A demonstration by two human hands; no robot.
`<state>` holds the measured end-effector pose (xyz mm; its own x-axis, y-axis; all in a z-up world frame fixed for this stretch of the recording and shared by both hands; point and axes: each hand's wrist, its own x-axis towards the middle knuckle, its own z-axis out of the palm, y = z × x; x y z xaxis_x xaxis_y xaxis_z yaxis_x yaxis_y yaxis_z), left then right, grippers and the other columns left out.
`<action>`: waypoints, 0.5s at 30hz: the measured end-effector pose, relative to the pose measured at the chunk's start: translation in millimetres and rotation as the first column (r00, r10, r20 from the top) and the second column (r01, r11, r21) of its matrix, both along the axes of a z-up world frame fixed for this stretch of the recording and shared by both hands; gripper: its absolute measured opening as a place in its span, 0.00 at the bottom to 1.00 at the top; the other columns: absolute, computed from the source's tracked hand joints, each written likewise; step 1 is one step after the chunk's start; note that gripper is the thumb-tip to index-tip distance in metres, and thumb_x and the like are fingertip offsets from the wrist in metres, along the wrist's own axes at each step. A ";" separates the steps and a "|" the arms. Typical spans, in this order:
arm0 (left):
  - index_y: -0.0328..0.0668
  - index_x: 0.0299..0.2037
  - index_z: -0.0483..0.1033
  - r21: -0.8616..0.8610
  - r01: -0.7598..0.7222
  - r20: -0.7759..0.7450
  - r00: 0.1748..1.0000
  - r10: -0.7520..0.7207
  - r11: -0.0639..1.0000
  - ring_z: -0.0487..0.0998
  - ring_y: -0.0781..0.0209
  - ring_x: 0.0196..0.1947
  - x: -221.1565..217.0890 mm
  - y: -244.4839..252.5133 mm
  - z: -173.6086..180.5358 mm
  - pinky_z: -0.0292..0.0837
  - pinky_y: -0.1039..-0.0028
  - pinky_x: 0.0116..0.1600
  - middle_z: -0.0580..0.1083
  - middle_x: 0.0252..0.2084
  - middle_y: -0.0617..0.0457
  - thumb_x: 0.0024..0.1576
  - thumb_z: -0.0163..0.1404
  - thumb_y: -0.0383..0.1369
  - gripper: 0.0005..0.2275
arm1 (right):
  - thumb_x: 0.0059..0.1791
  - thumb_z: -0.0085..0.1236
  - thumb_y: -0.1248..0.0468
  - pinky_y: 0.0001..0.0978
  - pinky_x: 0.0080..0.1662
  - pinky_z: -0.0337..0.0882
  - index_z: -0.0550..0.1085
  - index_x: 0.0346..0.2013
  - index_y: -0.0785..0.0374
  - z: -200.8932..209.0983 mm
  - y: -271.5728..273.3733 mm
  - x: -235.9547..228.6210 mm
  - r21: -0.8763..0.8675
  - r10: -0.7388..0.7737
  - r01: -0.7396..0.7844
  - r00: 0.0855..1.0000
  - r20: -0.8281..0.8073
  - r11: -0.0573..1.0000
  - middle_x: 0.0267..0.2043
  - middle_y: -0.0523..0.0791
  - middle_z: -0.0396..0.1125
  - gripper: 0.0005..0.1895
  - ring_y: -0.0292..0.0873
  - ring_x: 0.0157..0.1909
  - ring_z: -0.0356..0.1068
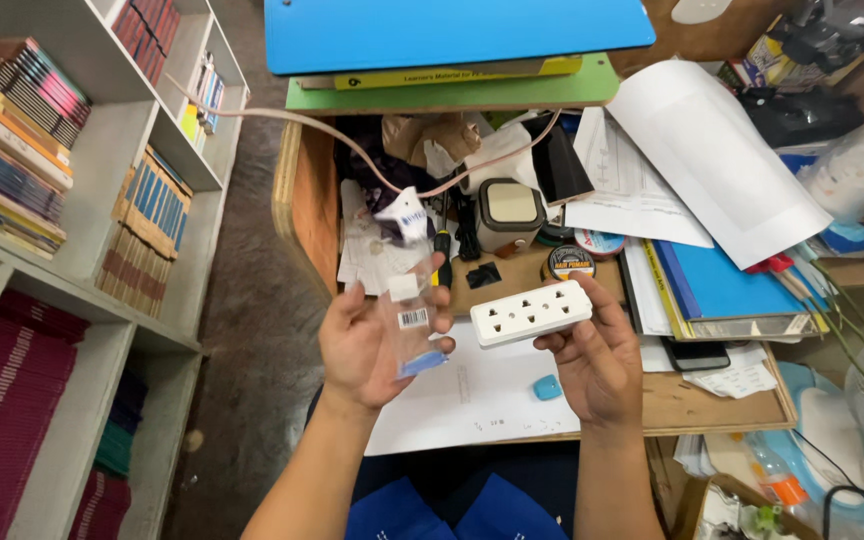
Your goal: The person removes a power strip from a paper bag, takes it out of its plastic packaging, and then uses a screwdriver to loosen the screws on the back of the device.
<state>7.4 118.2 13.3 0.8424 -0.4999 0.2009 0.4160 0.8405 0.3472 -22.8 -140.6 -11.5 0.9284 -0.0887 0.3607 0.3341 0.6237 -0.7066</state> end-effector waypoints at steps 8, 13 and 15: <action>0.34 0.73 0.57 0.022 0.040 -0.054 0.998 -0.038 0.999 0.78 0.46 0.41 5.0 2.6 -10.8 0.76 0.55 0.48 0.76 0.50 0.38 0.56 0.38 0.53 0.37 | 0.54 0.44 0.66 0.32 0.38 0.82 0.62 0.67 0.66 -10.7 6.0 -3.5 -0.021 0.005 -0.006 0.997 -0.080 1.000 0.57 0.64 0.69 0.25 0.51 0.45 0.79; 0.33 0.74 0.54 0.036 0.086 -0.033 0.996 -0.085 0.996 0.72 0.49 0.37 0.9 6.5 -8.3 0.72 0.61 0.45 0.73 0.46 0.39 0.58 0.36 0.51 0.37 | 0.53 0.47 0.66 0.26 0.34 0.77 0.65 0.64 0.64 -38.9 6.4 -3.9 -0.125 -0.033 0.007 0.979 -0.203 0.992 0.55 0.63 0.70 0.23 0.45 0.40 0.78; 0.33 0.74 0.54 0.018 0.102 -0.031 0.994 -0.101 0.995 0.71 0.50 0.36 0.2 8.5 -10.3 0.71 0.61 0.43 0.72 0.45 0.39 0.57 0.37 0.51 0.37 | 0.52 0.49 0.67 0.24 0.33 0.76 0.64 0.64 0.65 -32.4 14.5 -8.3 -0.201 -0.052 0.009 0.976 -0.212 0.980 0.54 0.63 0.71 0.24 0.43 0.38 0.77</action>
